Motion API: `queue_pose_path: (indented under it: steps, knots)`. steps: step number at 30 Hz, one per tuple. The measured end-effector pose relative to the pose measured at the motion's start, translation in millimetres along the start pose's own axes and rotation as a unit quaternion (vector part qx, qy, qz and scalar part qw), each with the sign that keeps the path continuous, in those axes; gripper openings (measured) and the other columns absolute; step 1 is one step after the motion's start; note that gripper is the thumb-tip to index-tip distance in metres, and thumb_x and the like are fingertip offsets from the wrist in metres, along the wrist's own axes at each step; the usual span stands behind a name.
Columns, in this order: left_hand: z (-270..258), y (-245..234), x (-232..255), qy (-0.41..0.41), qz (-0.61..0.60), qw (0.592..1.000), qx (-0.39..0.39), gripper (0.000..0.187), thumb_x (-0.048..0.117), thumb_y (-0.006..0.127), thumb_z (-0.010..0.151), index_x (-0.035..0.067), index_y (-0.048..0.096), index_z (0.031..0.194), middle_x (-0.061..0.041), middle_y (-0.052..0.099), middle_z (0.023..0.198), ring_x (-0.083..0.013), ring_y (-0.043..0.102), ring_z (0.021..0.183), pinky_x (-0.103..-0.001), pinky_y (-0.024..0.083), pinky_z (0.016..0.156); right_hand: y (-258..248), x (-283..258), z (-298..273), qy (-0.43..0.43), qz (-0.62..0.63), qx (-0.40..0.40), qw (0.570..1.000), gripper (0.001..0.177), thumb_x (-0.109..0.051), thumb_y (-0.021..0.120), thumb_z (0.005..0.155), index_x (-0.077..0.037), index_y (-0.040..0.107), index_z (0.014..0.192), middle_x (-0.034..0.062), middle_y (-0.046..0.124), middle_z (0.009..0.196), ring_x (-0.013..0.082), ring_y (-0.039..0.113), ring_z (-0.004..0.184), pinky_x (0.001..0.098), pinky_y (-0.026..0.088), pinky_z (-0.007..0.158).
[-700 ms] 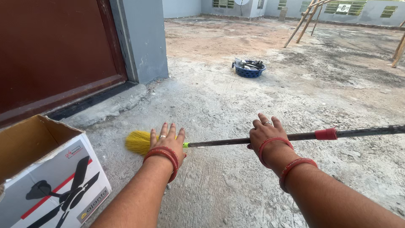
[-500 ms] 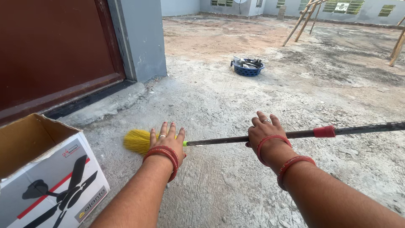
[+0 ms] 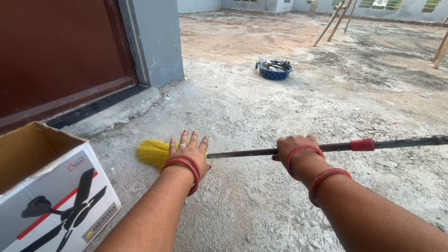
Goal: The person sweeps debris from a concrete floor into a blue plastic basket using a yellow hand-held brush on a long handle.
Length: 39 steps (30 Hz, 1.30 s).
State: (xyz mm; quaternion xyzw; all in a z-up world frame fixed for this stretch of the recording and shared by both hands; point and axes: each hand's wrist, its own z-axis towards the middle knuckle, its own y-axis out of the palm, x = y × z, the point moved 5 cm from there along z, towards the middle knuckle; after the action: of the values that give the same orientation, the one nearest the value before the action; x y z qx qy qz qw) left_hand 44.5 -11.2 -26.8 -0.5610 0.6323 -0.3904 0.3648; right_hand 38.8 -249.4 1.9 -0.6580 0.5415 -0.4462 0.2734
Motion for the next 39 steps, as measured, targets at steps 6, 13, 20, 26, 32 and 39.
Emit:
queue_pose_path:
  steps: [6,13,20,26,32,39]
  knots:
    - [3.7,7.0,1.4,-0.008,-0.043,0.999,-0.013,0.079,0.047,0.059,0.099,0.028,0.017,0.163,-0.006,0.003,0.172,-0.0269,-0.002,0.159,-0.050,0.004,0.127,1.0,-1.6,-2.5,-0.016,-0.005,0.017,1.000,0.037,-0.053,0.051,0.101,-0.025,0.068,0.119,0.0027,0.074,0.098,0.0214,0.073,0.095,0.0384,0.056,0.077]
    - [19.6,34.7,-7.7,-0.036,-0.112,0.993,0.000,0.078,0.052,0.056,0.099,0.028,0.018,0.162,-0.006,0.007,0.171,-0.0281,0.003,0.158,-0.049,0.010,0.127,4.3,-1.2,-10.2,-0.038,0.032,0.022,0.999,0.037,-0.056,0.042,0.103,-0.032,0.064,0.121,0.0007,0.071,0.088,0.0193,0.069,0.083,0.0394,0.055,0.075]
    - [54.5,94.3,-19.5,-0.063,-0.195,0.979,0.007,0.080,0.054,0.060,0.096,0.026,0.023,0.162,-0.008,0.012,0.171,-0.0332,0.007,0.158,-0.049,0.017,0.126,77.4,-9.0,9.5,-0.063,0.030,-0.042,0.997,0.034,-0.050,0.040,0.105,-0.036,0.063,0.124,-0.0005,0.068,0.088,0.0168,0.068,0.079,0.0377,0.055,0.075]
    - [88.6,148.4,-23.3,-0.055,-0.214,0.974,0.047,0.080,0.053,0.064,0.095,0.020,0.027,0.159,-0.012,0.020,0.167,-0.0373,0.013,0.155,-0.046,0.018,0.126,139.3,40.4,41.3,0.058,0.119,-0.050,0.990,0.036,-0.049,0.041,0.106,-0.033,0.066,0.126,0.0023,0.073,0.092,0.0160,0.070,0.081,0.0386,0.056,0.079]
    - [112.3,174.9,-27.1,-0.042,-0.257,0.960,0.100,0.072,0.049,0.067,0.094,0.010,0.044,0.150,-0.019,0.047,0.154,-0.0374,0.041,0.146,-0.045,0.035,0.121,137.1,50.6,52.2,0.148,0.168,0.027,0.974,0.045,-0.049,0.037,0.109,-0.023,0.071,0.123,0.0060,0.073,0.095,0.0177,0.068,0.080,0.0390,0.055,0.074]
    - [113.8,170.7,-34.5,-0.087,-0.365,0.920,0.116,0.073,0.043,0.068,0.093,0.011,0.037,0.151,-0.015,0.040,0.155,-0.0329,0.038,0.144,-0.047,0.035,0.115,103.7,-40.8,24.5,0.045,0.260,0.029,0.964,0.036,-0.047,0.042,0.105,-0.031,0.066,0.127,0.0037,0.070,0.089,0.0164,0.064,0.072,0.0350,0.053,0.067]
